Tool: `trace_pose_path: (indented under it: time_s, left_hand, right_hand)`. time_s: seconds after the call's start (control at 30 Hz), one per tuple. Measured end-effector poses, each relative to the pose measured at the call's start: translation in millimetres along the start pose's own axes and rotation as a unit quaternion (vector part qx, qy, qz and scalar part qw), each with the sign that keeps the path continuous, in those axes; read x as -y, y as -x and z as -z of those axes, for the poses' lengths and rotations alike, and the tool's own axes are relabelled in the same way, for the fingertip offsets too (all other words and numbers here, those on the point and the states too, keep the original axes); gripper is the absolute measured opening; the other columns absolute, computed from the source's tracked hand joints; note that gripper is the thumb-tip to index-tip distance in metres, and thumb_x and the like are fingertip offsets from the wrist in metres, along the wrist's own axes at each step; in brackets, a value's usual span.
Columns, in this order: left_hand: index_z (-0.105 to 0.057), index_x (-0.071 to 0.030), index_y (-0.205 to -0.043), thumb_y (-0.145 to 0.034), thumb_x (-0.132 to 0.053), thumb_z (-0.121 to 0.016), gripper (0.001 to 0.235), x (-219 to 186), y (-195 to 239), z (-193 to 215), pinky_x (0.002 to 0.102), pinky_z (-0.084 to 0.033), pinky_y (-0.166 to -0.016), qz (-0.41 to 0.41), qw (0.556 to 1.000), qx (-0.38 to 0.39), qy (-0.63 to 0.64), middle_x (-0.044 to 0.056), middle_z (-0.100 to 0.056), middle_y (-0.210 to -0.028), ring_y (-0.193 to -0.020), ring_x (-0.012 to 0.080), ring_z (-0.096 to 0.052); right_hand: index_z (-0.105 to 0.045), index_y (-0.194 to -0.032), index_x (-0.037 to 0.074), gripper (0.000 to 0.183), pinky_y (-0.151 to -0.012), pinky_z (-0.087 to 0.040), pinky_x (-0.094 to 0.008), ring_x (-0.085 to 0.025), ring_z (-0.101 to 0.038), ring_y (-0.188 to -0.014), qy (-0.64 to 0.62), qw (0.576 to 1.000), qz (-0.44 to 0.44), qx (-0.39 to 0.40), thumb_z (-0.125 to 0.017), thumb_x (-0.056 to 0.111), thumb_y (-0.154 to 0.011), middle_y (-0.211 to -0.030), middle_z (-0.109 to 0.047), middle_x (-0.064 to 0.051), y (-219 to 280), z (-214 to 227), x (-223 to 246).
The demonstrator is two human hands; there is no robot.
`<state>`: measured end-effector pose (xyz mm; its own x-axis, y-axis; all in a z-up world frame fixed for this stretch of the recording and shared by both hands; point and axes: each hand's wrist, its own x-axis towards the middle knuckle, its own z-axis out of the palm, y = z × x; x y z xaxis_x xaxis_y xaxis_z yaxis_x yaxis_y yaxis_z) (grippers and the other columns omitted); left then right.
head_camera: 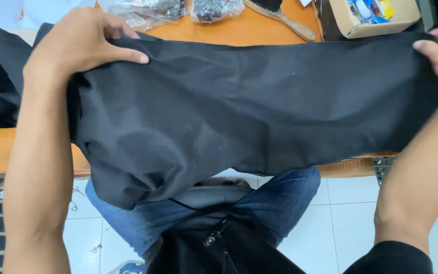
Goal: The person lays a pair of black trousers on a wooden table and smooths the fabric. They then use a small blade tool to carefully cut a loose thread on the garment.
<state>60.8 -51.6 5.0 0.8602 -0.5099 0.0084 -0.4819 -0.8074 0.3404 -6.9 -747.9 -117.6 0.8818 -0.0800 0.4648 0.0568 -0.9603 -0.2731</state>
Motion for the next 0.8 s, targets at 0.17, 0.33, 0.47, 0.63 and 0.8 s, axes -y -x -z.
trace_pose_path:
  time_s: [0.17, 0.33, 0.47, 0.63, 0.8]
  left_hand:
    - [-0.065, -0.013, -0.105, -0.080, -0.029, -0.069, 0.030, -87.5, 66.9, 2.0, 0.036, -0.034, -0.071, -0.172, 0.951, -0.223, -0.125, 0.005, -0.059, -0.103, -0.096, 0.0259, -0.052]
    - [-0.061, -0.013, -0.096, -0.080, -0.033, -0.060, 0.025, -141.0, 109.2, -57.9, 0.030, -0.039, -0.069, -0.215, 0.966, -0.139, -0.021, 0.002, -0.059, -0.100, -0.088, 0.0191, -0.055]
    - [-0.057, -0.017, -0.110, -0.077, -0.033, -0.061, 0.037, -113.6, 95.2, -95.5, 0.030, -0.036, -0.079, -0.137, 0.979, -0.132, -0.071, 0.003, -0.053, -0.118, -0.109, 0.0176, -0.050]
    - [-0.052, -0.018, -0.117, -0.071, -0.032, -0.064, 0.050, -101.9, 90.0, -101.4, 0.032, -0.034, -0.083, -0.119, 0.988, -0.076, -0.055, 0.002, -0.049, -0.124, -0.113, 0.0183, -0.045]
    - [-0.052, -0.018, -0.117, -0.068, -0.030, -0.069, 0.053, -95.6, 89.6, -103.1, 0.034, -0.035, -0.081, -0.120, 0.990, -0.076, -0.002, 0.002, -0.050, -0.123, -0.112, 0.0188, -0.047]
  right_hand:
    - [-0.065, -0.101, 0.004, 0.022, -0.074, -0.036, -0.040, -0.030, -0.050, -0.094, 0.143, 0.979, 0.111, -0.092, -0.073, 0.007, -0.080, -0.105, -0.050, -0.012, 28.9, 15.6, 257.7]
    - [-0.064, -0.080, 0.001, 0.002, -0.064, -0.045, -0.023, -0.015, -0.056, -0.072, -0.228, 0.966, 0.079, 0.094, -0.065, -0.001, -0.080, -0.082, -0.062, -0.009, 68.7, -1.9, 347.7]
    - [-0.065, -0.096, 0.008, 0.017, -0.072, -0.043, -0.028, -0.017, -0.053, -0.081, -0.123, 0.977, 0.066, 0.158, -0.063, 0.011, -0.080, -0.094, -0.059, 0.000, 81.3, -26.8, 347.1]
    - [-0.065, -0.101, 0.012, 0.020, -0.065, -0.041, -0.029, -0.017, -0.048, -0.074, -0.080, 0.979, 0.049, 0.180, -0.060, 0.017, -0.083, -0.092, -0.056, 0.003, 79.1, -31.5, 340.9]
    - [-0.064, -0.086, 0.006, 0.009, -0.073, -0.041, -0.028, -0.017, -0.055, -0.079, -0.142, 0.980, 0.053, 0.131, -0.055, 0.008, -0.086, -0.086, -0.060, -0.002, 78.0, -33.5, 337.4]
